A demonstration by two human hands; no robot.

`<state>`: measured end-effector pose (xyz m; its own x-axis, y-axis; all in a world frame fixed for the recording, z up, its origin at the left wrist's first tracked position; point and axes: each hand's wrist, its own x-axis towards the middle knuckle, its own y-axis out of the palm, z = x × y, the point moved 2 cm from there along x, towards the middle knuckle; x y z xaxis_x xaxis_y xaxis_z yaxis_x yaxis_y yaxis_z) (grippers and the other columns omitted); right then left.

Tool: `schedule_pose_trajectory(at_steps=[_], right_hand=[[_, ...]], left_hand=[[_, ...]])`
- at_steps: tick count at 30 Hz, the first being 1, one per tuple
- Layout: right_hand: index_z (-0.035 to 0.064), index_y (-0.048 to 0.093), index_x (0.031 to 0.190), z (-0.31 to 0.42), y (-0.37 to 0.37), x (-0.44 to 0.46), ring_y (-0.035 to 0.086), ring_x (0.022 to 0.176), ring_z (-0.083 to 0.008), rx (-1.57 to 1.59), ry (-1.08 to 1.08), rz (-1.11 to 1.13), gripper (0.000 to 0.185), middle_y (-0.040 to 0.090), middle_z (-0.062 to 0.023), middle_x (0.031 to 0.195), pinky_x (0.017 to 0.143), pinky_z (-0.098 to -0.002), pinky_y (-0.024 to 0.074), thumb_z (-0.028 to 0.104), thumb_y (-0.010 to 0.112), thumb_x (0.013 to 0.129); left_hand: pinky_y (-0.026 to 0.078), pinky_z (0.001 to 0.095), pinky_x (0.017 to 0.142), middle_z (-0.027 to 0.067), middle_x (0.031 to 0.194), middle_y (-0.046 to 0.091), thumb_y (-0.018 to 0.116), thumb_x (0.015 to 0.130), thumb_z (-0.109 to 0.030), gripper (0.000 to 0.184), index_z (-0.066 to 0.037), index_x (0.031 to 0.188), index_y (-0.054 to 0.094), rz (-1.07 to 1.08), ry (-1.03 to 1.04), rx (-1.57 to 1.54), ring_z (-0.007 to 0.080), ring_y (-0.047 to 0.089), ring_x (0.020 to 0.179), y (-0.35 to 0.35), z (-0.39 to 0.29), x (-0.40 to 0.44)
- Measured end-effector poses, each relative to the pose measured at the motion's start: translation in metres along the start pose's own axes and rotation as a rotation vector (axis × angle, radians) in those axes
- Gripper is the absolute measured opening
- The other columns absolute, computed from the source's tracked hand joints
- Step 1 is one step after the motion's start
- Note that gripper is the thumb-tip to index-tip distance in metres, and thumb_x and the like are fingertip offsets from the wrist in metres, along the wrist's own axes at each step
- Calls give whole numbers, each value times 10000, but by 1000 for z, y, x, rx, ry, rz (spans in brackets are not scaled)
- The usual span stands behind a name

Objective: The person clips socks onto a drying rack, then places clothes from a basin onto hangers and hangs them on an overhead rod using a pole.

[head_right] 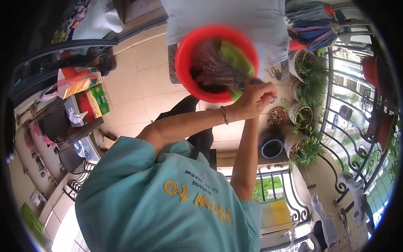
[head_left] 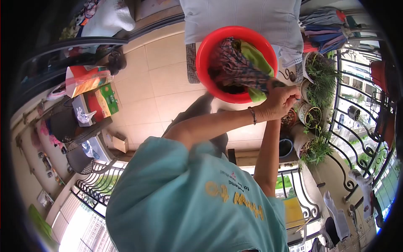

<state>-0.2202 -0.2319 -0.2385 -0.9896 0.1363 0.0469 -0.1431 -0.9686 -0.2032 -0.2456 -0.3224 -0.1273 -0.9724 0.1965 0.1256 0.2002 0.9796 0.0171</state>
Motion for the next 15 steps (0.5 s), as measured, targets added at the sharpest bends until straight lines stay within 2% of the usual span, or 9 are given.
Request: schedule_pose_trajectory(at_steps=[3,4,5,6,7,8,10,13,15], right_hand=[[72,442,1217,12,-21,27,513,1016,-173,-307,-44,26,340,510,-78,1131,842,-287,445,167,569,916],[64,489,1177,18,-28,33,531,1000,-188,14,69,-41,304,545,-75,1083,870,-343,443,203,572,919],[57,535,1137,24,-34,40,548,984,-203,398,155,-150,284,580,-72,1035,898,-400,440,239,576,922],[50,582,1097,31,-40,46,566,967,-217,731,206,-288,283,614,-70,987,926,-456,438,275,579,924],[51,577,1112,50,-44,53,565,992,-222,803,196,-297,297,615,-75,1023,934,-459,436,278,585,920],[52,573,1128,77,-47,61,564,1016,-226,876,185,-304,312,616,-80,1060,943,-462,435,280,591,915],[45,566,1136,114,-48,71,555,1045,-211,954,192,-277,310,608,-88,1105,942,-433,436,263,591,917],[22,558,1135,122,-48,76,544,1055,-176,908,274,-236,292,589,-91,1123,911,-370,448,221,591,924],[12,551,1159,95,-49,73,549,1057,-184,797,361,-296,329,589,-87,1126,887,-370,462,220,611,911]], left_hand=[[451,316,774,101,902,560,596,788,-4,135,-37,912,556,-210,73,-39,166,575,831,-23,-5,-4],[440,345,829,109,951,560,613,763,-31,207,-37,961,555,-281,116,97,216,572,879,-41,0,-6],[406,387,810,123,896,532,596,753,-75,195,-37,933,532,-367,38,148,306,515,872,-54,20,-11],[396,412,822,130,898,539,581,752,-72,215,-37,958,530,-506,27,332,320,510,909,-70,47,-16],[387,447,858,161,976,534,561,754,-63,271,-37,1019,512,-547,-100,553,349,496,977,-90,73,-22],[372,469,913,191,1082,502,571,746,-62,358,-31,1093,488,-549,-296,633,383,474,1025,-109,118,-29],[356,470,972,199,1168,463,587,739,-89,438,-22,1152,456,-505,-723,791,400,445,1092,-139,182,-48],[353,469,997,194,1271,451,660,735,-194,571,-16,1222,422,-557,-932,842,386,446,1166,-152,255,-70],[368,446,998,195,1289,474,703,715,-275,638,-16,1234,438,-578,-769,419,353,462,1195,-163,268,-71]])
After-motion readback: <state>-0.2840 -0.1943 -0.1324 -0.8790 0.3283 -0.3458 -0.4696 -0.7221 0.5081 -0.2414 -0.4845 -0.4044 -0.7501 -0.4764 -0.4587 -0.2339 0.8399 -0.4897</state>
